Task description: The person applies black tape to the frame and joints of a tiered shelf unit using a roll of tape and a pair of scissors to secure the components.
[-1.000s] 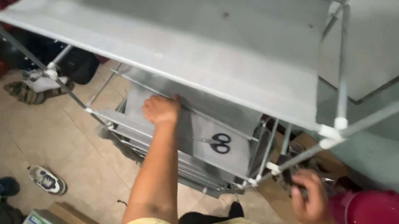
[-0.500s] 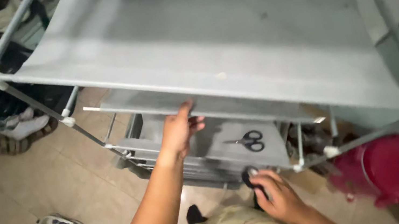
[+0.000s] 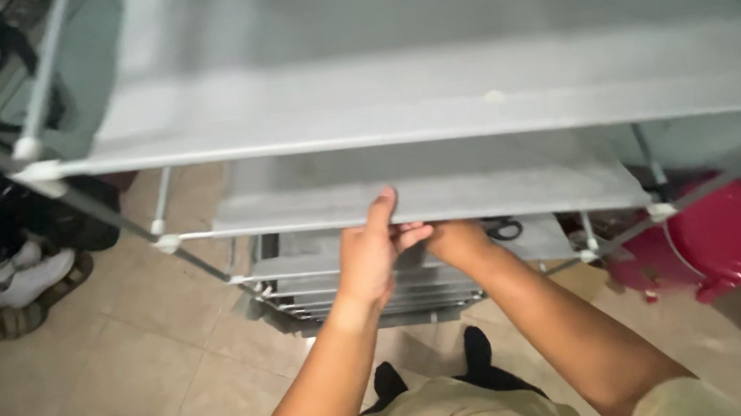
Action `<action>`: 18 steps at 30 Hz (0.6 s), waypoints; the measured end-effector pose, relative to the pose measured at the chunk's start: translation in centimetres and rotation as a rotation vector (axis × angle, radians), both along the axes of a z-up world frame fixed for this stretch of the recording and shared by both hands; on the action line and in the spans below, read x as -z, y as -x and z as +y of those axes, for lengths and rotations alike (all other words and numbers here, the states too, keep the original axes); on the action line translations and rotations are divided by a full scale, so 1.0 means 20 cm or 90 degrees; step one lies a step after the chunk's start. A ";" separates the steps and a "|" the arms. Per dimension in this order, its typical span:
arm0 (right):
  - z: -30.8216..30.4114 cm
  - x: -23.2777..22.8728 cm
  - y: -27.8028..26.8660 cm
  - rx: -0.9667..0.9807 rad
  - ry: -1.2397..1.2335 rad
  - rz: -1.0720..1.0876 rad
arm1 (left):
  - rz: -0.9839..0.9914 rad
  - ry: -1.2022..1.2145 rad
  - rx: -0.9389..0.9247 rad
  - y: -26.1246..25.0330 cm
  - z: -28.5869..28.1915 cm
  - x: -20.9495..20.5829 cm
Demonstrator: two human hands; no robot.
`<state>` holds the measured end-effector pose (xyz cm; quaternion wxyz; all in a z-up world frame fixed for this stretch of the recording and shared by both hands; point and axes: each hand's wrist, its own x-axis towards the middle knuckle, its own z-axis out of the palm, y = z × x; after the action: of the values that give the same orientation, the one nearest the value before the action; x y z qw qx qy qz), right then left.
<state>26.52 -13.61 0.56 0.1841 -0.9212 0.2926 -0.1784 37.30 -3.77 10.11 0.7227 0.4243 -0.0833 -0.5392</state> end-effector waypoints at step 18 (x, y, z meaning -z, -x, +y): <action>0.18 -0.27 0.13 0.050 -0.812 -0.756 | -0.036 0.117 -0.290 -0.30 0.39 0.08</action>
<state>23.84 -10.04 5.98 0.7804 -0.3864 0.2239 -0.4377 43.21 4.08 8.50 0.8586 0.3797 -0.0546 -0.3401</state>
